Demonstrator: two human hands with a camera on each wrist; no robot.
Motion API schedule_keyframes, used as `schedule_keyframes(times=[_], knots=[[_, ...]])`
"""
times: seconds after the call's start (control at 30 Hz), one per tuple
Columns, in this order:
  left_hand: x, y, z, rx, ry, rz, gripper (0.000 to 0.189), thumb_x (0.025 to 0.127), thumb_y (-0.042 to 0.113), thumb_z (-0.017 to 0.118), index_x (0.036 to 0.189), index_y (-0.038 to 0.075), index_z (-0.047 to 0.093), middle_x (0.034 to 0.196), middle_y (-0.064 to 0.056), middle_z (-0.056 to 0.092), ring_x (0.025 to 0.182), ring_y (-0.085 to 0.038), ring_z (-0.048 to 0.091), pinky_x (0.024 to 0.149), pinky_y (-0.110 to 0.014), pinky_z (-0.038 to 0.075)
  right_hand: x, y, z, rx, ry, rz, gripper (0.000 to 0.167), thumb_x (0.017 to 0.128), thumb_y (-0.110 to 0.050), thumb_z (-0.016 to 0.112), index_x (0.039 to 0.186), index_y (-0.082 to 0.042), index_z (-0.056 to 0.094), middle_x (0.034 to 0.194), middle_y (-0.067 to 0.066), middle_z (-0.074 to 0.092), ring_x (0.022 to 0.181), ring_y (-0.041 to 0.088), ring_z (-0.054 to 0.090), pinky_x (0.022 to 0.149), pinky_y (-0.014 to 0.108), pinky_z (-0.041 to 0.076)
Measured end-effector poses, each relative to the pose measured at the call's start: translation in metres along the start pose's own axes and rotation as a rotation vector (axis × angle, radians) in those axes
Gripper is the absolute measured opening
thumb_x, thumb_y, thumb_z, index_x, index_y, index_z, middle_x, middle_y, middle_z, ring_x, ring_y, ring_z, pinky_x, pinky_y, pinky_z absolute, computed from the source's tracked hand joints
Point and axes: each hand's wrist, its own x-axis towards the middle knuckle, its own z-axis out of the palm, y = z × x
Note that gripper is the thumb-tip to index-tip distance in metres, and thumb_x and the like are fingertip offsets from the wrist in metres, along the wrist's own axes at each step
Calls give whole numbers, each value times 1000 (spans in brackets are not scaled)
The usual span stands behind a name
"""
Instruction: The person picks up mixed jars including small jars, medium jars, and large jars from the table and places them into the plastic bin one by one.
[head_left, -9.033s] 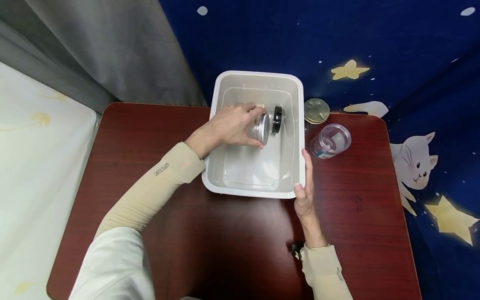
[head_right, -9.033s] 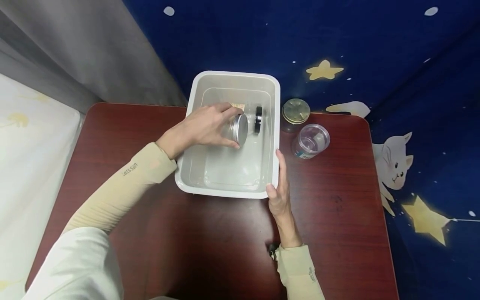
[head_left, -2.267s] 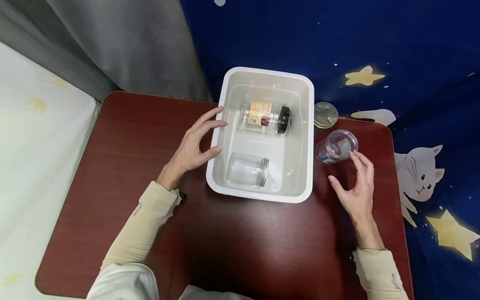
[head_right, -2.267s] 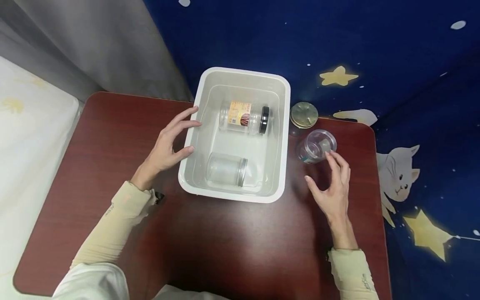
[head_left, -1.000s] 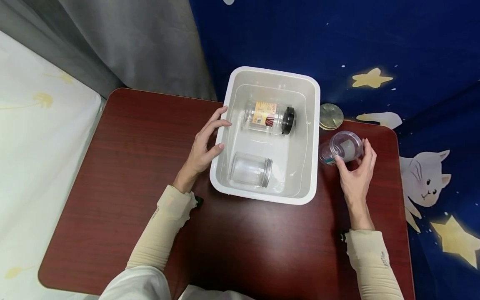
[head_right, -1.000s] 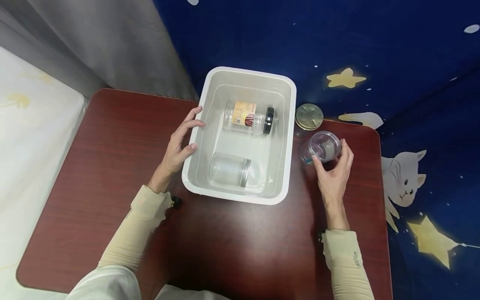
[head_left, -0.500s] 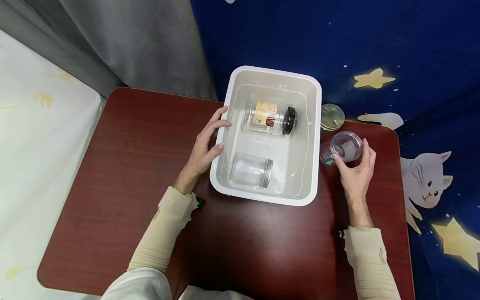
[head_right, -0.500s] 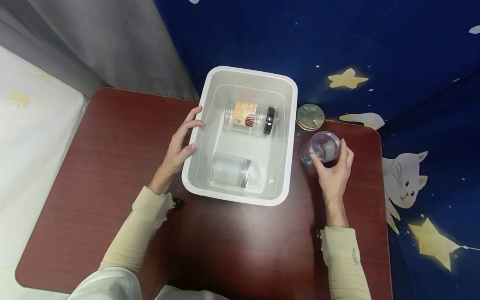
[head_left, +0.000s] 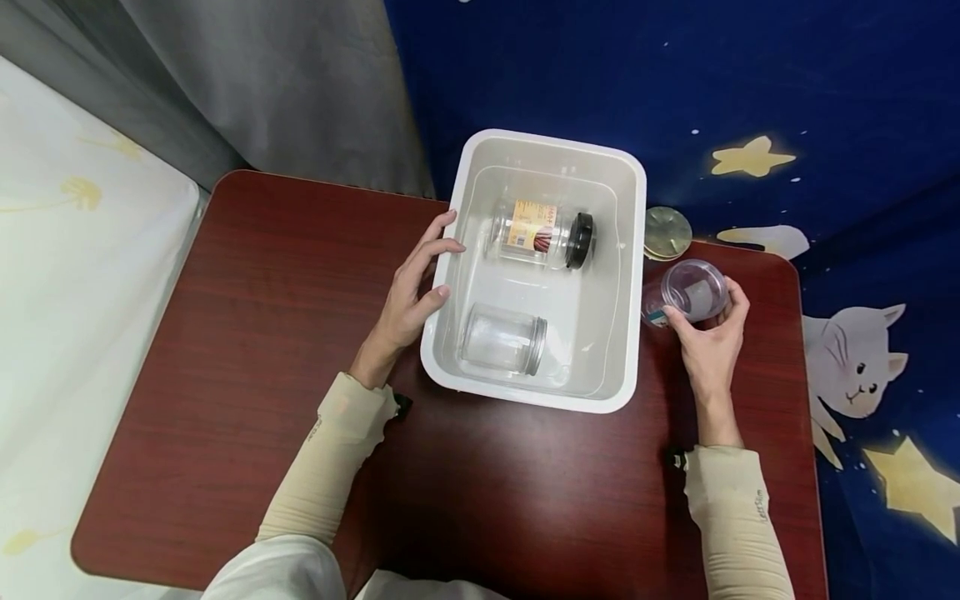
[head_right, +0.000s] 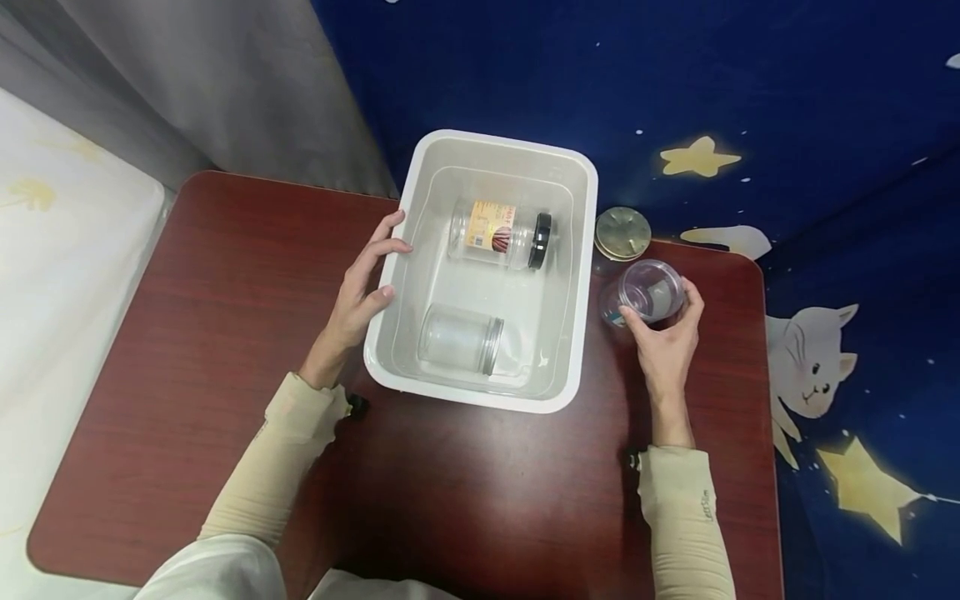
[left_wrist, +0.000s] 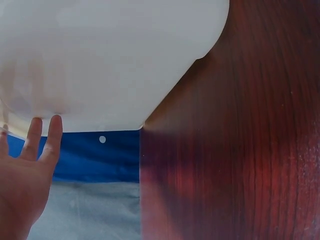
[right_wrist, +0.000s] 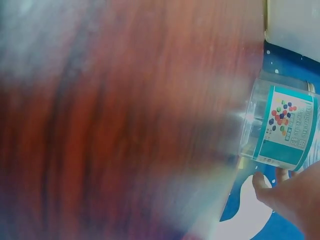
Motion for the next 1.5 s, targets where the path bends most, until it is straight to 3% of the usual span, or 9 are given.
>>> schedule_keyframes(times=[0.2,0.43,0.6,0.8,0.97,1.23,1.5], knots=[[2,2,1,3,-1,2,64,96,52,55,125,-5,55,159,-10,31,139,-33,39,98,-34,47,3,13,-2,14,2,2,83,72,3,85,143,-10,43,140,12,52,127,27,49,105,35,39],[2,1,1,16,0,-3,65,96,53,54,125,-5,55,159,-10,31,139,-32,39,97,-33,47,-1,-12,5,26,7,-6,78,73,3,84,141,-4,46,140,15,52,126,31,48,106,38,40],[2,0,2,16,1,-3,64,97,53,53,126,-4,55,159,-10,31,139,-32,39,97,-33,47,1,-13,5,114,82,-6,80,66,8,86,136,-4,49,135,15,54,124,31,50,106,40,38],[2,0,3,7,13,13,64,97,52,54,125,-6,55,159,-11,32,142,-34,35,100,-35,45,-2,-27,4,105,125,-37,79,64,6,86,134,-2,50,133,14,53,122,33,49,103,40,39],[1,0,2,4,19,8,64,97,52,54,125,-6,55,159,-11,32,142,-34,34,100,-36,45,-3,-32,3,118,119,-31,80,64,7,86,135,-3,52,133,13,54,122,33,49,103,40,39],[1,1,3,3,23,5,65,97,53,54,125,-6,55,159,-10,32,143,-33,34,100,-36,45,-8,-47,0,-11,18,3,81,69,6,83,142,-8,50,137,8,55,125,24,49,108,33,34],[0,1,3,1,29,5,65,97,53,53,125,-6,56,159,-11,32,142,-33,34,100,-35,45,-12,-62,1,7,6,-66,73,69,5,83,136,-4,56,132,13,60,120,29,51,105,33,36]])
